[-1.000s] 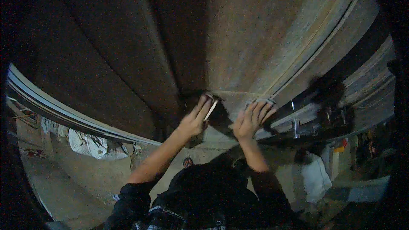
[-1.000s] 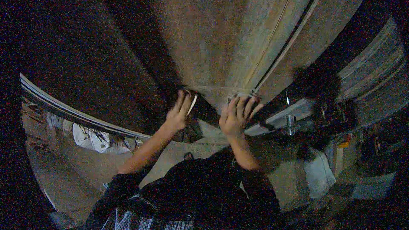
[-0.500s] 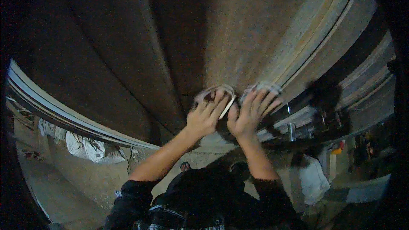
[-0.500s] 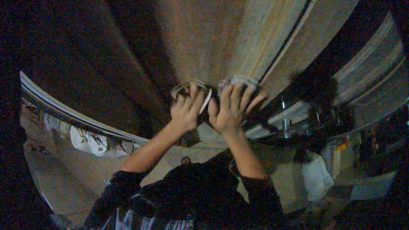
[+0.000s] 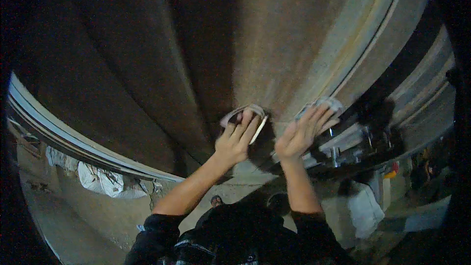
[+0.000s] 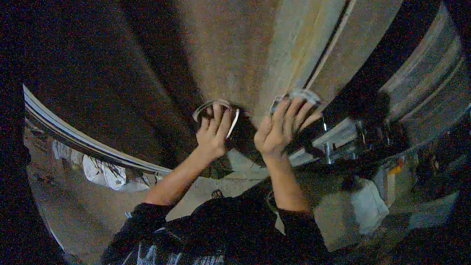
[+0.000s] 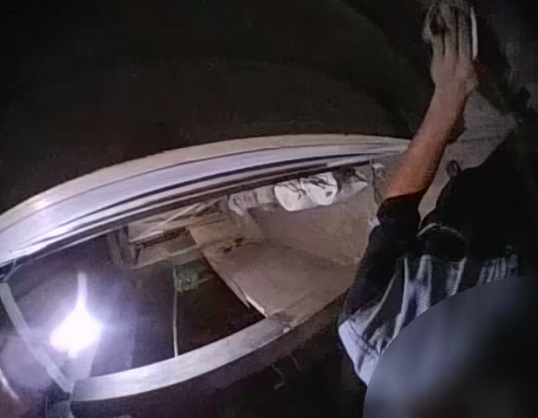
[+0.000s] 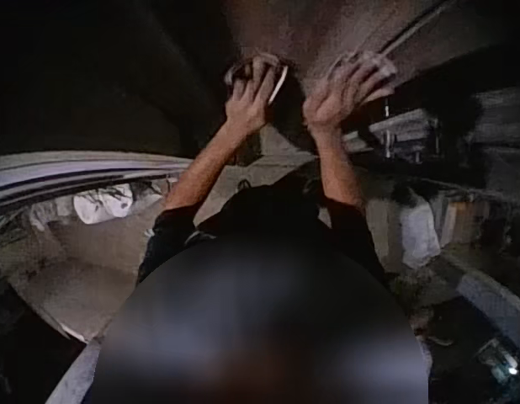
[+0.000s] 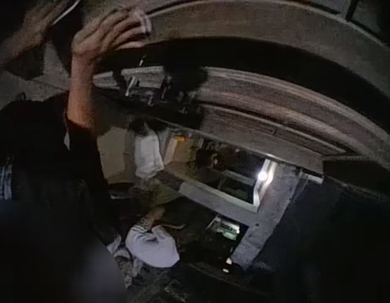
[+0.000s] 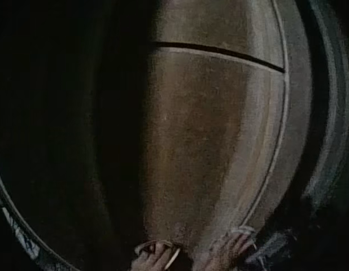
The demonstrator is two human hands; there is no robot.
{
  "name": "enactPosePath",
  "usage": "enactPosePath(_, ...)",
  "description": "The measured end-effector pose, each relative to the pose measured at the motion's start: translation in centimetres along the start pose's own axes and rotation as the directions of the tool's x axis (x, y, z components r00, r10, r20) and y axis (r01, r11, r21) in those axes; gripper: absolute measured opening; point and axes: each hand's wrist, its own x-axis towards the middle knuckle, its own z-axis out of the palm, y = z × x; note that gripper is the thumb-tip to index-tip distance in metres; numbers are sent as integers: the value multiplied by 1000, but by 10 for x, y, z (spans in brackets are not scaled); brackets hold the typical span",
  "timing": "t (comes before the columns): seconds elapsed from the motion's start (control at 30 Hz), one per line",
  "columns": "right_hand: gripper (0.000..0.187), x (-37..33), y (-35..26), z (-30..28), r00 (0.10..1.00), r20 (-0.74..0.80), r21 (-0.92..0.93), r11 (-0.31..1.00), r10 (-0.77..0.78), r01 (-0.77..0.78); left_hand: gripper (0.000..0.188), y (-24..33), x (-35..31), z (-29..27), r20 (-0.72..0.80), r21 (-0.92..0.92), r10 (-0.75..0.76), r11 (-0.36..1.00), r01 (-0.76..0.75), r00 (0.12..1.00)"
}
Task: The person sands the surface of several wooden planks using sandpaper held in both hands. They move the sandpaper back and forth along the grain of the wood, covering different sections of the planks.
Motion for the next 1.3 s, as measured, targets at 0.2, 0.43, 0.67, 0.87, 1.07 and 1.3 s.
enactPosePath(0.2, 48, -81, 2, 7, 1000, 27, 52, 999, 4, -5, 52, -2, -42, 3, 25, -170, 18, 985, -13, 1000)
enactPosePath(0.43, 54, 42, 47, -10, 989, -99, 78, 992, 107, -100, 44, -17, 58, -5, -270, -50, -129, 991, 120, 954)
enactPosePath(0.67, 58, -92, 22, 3, 994, 101, 25, 999, 33, -36, 53, -4, -57, 11, 122, -171, -39, 984, 59, 992)
enactPosePath(0.87, 55, 0, 48, -11, 998, -62, -11, 1000, 18, -18, 60, -31, 28, -1, -255, -115, -227, 972, 204, 940)
enactPosePath(1.07, 57, 4, 32, -9, 994, -38, 24, 995, 99, -98, 62, -20, 23, -5, -224, 5, -182, 982, 188, 957)
enactPosePath(1.3, 52, -81, 34, 0, 999, 5, 36, 999, -40, 39, 46, 5, -62, 25, -68, -24, -55, 998, 53, 996)
